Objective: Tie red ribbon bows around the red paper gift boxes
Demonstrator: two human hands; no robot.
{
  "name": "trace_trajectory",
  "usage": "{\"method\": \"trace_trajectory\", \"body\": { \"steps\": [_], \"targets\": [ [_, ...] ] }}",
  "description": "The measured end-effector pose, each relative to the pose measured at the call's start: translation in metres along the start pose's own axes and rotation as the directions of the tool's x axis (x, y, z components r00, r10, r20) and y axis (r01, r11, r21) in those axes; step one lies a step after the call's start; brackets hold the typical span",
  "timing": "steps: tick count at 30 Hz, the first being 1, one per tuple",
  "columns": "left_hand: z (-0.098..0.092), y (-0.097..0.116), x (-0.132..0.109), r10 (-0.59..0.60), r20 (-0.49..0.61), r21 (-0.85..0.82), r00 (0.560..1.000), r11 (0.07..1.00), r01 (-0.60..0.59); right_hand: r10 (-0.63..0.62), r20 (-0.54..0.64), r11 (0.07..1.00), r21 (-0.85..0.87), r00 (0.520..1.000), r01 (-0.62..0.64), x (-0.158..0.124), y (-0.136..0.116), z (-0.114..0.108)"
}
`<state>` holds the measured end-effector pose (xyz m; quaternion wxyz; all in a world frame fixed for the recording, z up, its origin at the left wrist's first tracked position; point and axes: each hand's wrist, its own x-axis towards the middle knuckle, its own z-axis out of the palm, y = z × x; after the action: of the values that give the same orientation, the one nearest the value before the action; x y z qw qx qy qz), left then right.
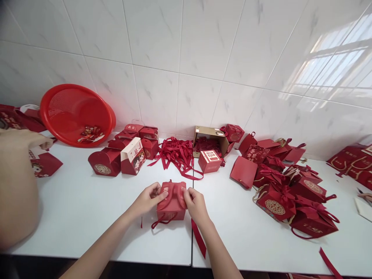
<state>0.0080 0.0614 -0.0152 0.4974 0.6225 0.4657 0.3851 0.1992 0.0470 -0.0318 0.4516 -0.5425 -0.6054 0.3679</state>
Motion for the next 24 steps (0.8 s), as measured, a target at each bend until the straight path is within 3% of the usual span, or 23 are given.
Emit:
{"method": "trace_trajectory", "body": {
  "steps": [4,9,12,15,17,19,20,22,24],
  "targets": [
    [-0.006,0.003,0.003,-0.021,0.041,0.031,0.999,0.999,0.02,-0.038,0.005,0.998,-0.053,0.999,0.039,0.003,-0.001,-0.005],
    [-0.035,-0.001,0.003,-0.136,0.122,0.094,0.983,0.988,0.125,-0.024,-0.005,0.996,-0.086,1.0,0.023,0.007,0.012,-0.026],
    [-0.039,-0.007,0.001,-0.151,0.084,0.122,0.985,0.983,0.14,-0.015,-0.019,0.995,-0.104,1.0,0.013,0.006,0.019,-0.032],
    [-0.032,-0.013,-0.001,-0.125,0.017,0.139,0.992,0.983,0.121,-0.032,-0.093,0.992,-0.125,0.995,0.02,0.003,0.021,-0.032],
    [-0.026,-0.017,-0.006,-0.045,-0.158,0.189,0.986,0.979,0.075,-0.055,-0.189,0.989,-0.143,0.98,0.028,-0.002,0.019,-0.033],
    [-0.021,-0.018,-0.016,0.065,-0.356,0.283,0.932,0.958,0.041,-0.082,-0.296,0.986,-0.161,0.952,0.035,-0.01,0.015,-0.037],
    [-0.019,-0.018,-0.022,0.101,-0.403,0.325,0.91,0.945,0.039,-0.086,-0.327,0.986,-0.165,0.941,0.032,-0.015,0.013,-0.039],
    [-0.014,-0.018,-0.035,0.08,-0.369,0.364,0.926,0.929,0.065,-0.047,-0.294,0.988,-0.154,0.955,0.001,-0.026,0.009,-0.039],
    [-0.01,-0.016,-0.044,-0.025,-0.261,0.342,0.965,0.932,0.117,0.058,-0.146,0.99,-0.119,0.988,-0.076,-0.035,0.007,-0.036]
  ]
}}
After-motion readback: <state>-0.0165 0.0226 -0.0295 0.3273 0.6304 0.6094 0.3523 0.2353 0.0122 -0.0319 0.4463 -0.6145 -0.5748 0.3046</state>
